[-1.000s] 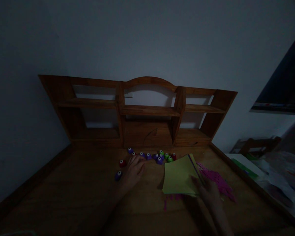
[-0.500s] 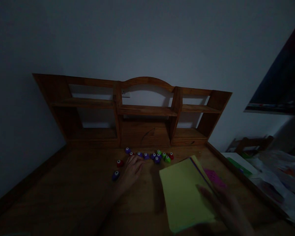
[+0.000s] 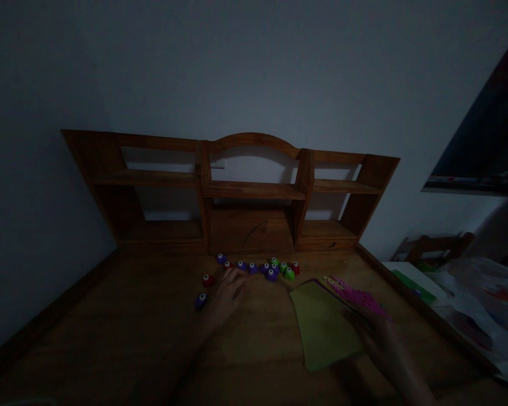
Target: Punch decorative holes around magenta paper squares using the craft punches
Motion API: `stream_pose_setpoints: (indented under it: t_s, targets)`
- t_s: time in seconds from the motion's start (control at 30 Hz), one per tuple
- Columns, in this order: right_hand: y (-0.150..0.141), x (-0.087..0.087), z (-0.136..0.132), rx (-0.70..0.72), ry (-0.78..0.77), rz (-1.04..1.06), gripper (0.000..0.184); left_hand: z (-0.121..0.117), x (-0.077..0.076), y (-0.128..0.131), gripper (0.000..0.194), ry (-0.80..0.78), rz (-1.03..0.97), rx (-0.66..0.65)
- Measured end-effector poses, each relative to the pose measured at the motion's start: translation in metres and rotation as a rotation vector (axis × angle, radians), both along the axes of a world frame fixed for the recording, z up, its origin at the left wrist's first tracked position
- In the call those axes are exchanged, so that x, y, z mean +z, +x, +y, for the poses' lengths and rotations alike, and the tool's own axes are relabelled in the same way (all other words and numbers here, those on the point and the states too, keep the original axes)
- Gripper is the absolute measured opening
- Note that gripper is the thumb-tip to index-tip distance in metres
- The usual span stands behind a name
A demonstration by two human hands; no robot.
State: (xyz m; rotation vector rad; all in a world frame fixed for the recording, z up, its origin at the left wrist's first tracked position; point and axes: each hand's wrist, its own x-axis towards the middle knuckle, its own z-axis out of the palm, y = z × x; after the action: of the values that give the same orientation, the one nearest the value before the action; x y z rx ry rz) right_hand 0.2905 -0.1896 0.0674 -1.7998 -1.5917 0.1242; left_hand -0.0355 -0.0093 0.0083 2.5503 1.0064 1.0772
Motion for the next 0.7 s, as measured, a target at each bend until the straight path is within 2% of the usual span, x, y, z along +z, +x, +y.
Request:
stream_pose_setpoints:
  t_s: [0.17,0.3,0.4,0.5,0.6,0.7]
  targets:
    - [0.050,-0.017,-0.004,-0.107,0.016,-0.186,0.042,0.001,0.001,0.000,0.025,-0.037,0.007,-0.017]
    - [0.066,-0.011,-0.007,-0.139,0.014,-0.269,0.038,0.002,0.000,0.000,0.024,-0.050,-0.001,-0.022]
    - [0.069,-0.002,-0.011,-0.160,0.048,-0.232,0.036,0.002,0.000,-0.001,0.025,-0.040,-0.015,-0.022]
    - [0.067,0.001,-0.014,-0.151,0.090,-0.123,0.041,0.002,0.001,-0.001,0.025,-0.026,-0.012,-0.021]
    - [0.054,-0.004,-0.013,-0.055,0.010,0.009,0.039,0.002,0.000,0.000,0.023,-0.027,-0.007,-0.016]
    - [0.034,-0.012,-0.007,-0.011,-0.030,0.045,0.039,0.002,-0.001,-0.001,0.022,-0.035,-0.005,-0.010]
